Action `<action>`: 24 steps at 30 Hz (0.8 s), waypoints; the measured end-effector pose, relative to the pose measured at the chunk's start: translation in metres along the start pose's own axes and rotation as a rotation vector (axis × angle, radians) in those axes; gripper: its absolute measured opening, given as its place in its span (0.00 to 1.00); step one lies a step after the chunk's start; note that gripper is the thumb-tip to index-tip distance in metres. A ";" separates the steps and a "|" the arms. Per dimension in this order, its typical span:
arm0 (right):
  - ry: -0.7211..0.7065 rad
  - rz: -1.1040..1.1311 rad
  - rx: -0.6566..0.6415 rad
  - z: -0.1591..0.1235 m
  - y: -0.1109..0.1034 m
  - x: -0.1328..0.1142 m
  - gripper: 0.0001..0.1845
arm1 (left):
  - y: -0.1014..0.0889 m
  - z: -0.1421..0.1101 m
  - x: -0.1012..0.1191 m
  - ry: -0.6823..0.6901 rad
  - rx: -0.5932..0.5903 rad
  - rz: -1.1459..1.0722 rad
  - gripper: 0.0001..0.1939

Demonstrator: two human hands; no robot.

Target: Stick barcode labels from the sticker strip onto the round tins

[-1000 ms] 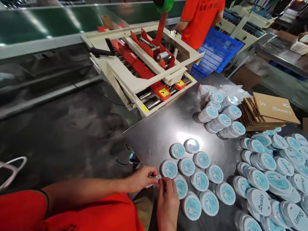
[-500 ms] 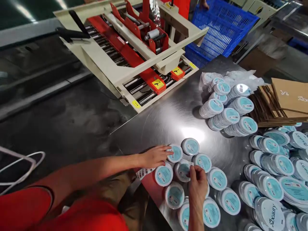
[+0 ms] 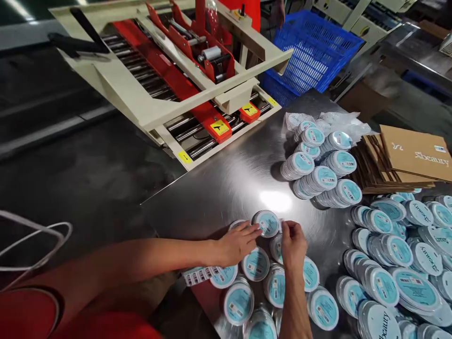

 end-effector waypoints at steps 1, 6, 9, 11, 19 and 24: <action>0.015 -0.007 -0.090 -0.002 0.003 0.002 0.29 | 0.001 0.007 0.001 0.012 0.002 -0.001 0.13; -0.039 -0.112 -0.333 -0.006 0.018 0.004 0.27 | 0.011 0.018 0.000 0.002 -0.013 0.069 0.13; -0.076 -0.125 -0.336 -0.003 0.023 0.003 0.27 | 0.012 0.018 0.001 0.031 -0.037 0.108 0.14; -0.070 -0.127 -0.350 -0.002 0.025 0.004 0.28 | 0.010 0.018 0.000 0.035 -0.054 0.118 0.15; -0.048 -0.189 -0.397 0.004 0.028 0.005 0.27 | 0.010 0.019 -0.001 0.001 -0.064 0.076 0.15; -0.058 -0.207 -0.430 0.007 0.031 0.006 0.25 | 0.011 0.021 -0.001 -0.018 -0.022 0.117 0.13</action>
Point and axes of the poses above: each hand's wrist, its own z-axis towards the middle knuckle, its own y-axis out of the palm, x = y × z, the point moved 6 cm from there along z, towards the middle knuckle, and after that the axes turned 6 degrees about x, right-handed, at the moved point
